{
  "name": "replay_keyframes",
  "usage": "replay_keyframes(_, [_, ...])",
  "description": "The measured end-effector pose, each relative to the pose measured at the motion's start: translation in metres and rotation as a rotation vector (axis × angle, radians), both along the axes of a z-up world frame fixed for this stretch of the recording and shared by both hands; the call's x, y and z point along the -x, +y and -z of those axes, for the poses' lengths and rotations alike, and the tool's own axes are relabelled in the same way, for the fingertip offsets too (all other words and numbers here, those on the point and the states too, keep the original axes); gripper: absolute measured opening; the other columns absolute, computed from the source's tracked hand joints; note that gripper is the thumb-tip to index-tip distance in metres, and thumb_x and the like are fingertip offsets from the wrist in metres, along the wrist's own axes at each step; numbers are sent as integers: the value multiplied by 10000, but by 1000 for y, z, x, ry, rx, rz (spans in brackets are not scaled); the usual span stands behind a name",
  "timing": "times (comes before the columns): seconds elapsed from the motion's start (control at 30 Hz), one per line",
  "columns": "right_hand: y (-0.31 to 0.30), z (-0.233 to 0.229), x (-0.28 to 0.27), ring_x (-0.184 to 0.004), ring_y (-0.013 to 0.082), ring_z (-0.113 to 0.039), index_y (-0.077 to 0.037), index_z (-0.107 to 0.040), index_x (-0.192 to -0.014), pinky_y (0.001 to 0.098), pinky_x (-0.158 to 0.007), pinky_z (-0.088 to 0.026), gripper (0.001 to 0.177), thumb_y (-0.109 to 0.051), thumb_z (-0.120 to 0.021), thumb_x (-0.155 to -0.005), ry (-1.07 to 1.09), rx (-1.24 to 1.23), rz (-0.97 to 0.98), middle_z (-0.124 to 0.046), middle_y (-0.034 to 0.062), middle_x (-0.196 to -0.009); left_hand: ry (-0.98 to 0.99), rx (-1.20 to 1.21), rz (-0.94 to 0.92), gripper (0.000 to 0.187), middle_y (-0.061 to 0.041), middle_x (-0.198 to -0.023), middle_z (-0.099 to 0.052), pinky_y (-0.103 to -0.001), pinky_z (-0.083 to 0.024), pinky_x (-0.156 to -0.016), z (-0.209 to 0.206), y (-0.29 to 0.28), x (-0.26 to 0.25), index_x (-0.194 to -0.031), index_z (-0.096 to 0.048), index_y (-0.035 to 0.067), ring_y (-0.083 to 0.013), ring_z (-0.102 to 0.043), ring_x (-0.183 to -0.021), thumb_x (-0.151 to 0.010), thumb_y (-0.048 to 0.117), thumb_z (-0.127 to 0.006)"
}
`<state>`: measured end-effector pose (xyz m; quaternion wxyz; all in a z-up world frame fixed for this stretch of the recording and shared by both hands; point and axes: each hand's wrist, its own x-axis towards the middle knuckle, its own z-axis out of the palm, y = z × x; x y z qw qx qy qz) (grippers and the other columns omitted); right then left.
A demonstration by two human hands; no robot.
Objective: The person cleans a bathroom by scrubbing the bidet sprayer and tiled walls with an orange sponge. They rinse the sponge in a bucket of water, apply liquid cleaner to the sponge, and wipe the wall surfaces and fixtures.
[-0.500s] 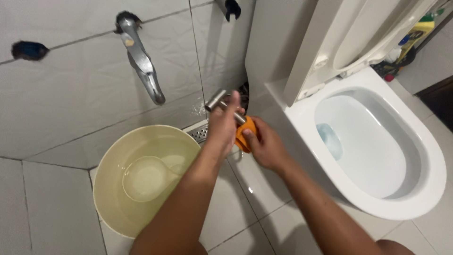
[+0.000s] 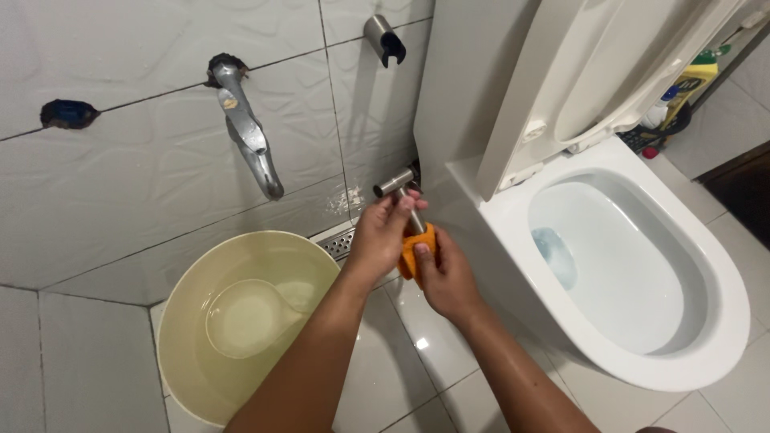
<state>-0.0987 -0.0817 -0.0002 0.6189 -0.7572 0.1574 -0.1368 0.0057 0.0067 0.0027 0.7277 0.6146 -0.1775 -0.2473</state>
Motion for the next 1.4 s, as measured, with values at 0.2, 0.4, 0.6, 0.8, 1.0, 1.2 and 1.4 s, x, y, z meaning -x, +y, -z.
replay_keyframes(0.2, [-1,-4,-2,-859,178,-620,4,-538,-1231,290,-742,-504,348,-223,-512,-970,-180,366,102,-602,133,-1032,-75,-131,43,328,-69,-1156,-681,-278,-507,-902,-4,-3,15,-1116,-526,18,-140,-652,-1025,-971,300,-442])
replay_keyframes(0.4, [-3,13,4,-868,175,-637,-34,-583,-1217,281,-762,-505,349,-248,-517,-949,57,270,104,-636,104,-1018,-101,9,-59,293,-40,-971,-638,-269,-479,-768,7,3,-2,-1094,-510,53,-118,-563,-834,-1006,310,-400])
replay_keyframes(0.6, [-34,8,-4,-896,119,-622,-10,-532,-1291,276,-768,-521,416,-266,-490,-965,-147,-111,132,-646,64,-1051,12,244,-3,384,-3,-725,-481,-254,-427,-639,16,11,-13,-916,-492,83,-110,-479,-669,-1038,420,-355])
replay_keyframes(0.8, [-37,-52,-39,-884,106,-609,-31,-534,-1268,259,-802,-515,380,-246,-512,-956,-79,-132,-196,-645,38,-1001,93,65,97,494,10,-645,-462,-249,-398,-543,5,5,-2,-840,-498,85,-99,-448,-576,-1007,509,-305])
replay_keyframes(1.0, [-28,-54,-44,-792,344,-583,1,-600,-893,433,-774,-454,156,-153,-601,-870,-149,804,115,-628,166,-842,-59,-202,108,509,22,-652,-466,-280,-417,-528,-19,8,8,-874,-537,93,-99,-455,-569,-969,524,-283])
replay_keyframes(1.2, [-39,-35,-46,-708,372,-567,-30,-553,-757,456,-813,-448,202,-187,-634,-855,-208,878,141,-585,144,-695,-203,-345,69,535,-6,-652,-517,-315,-449,-575,-28,4,14,-811,-534,51,-129,-513,-590,-986,501,-303])
replay_keyframes(1.4, [-37,-40,-39,-727,343,-560,-14,-593,-812,422,-715,-447,154,-160,-611,-858,-117,779,104,-613,134,-781,-90,-398,76,536,3,-643,-484,-313,-435,-572,-27,0,16,-817,-552,67,-120,-484,-581,-985,504,-290])
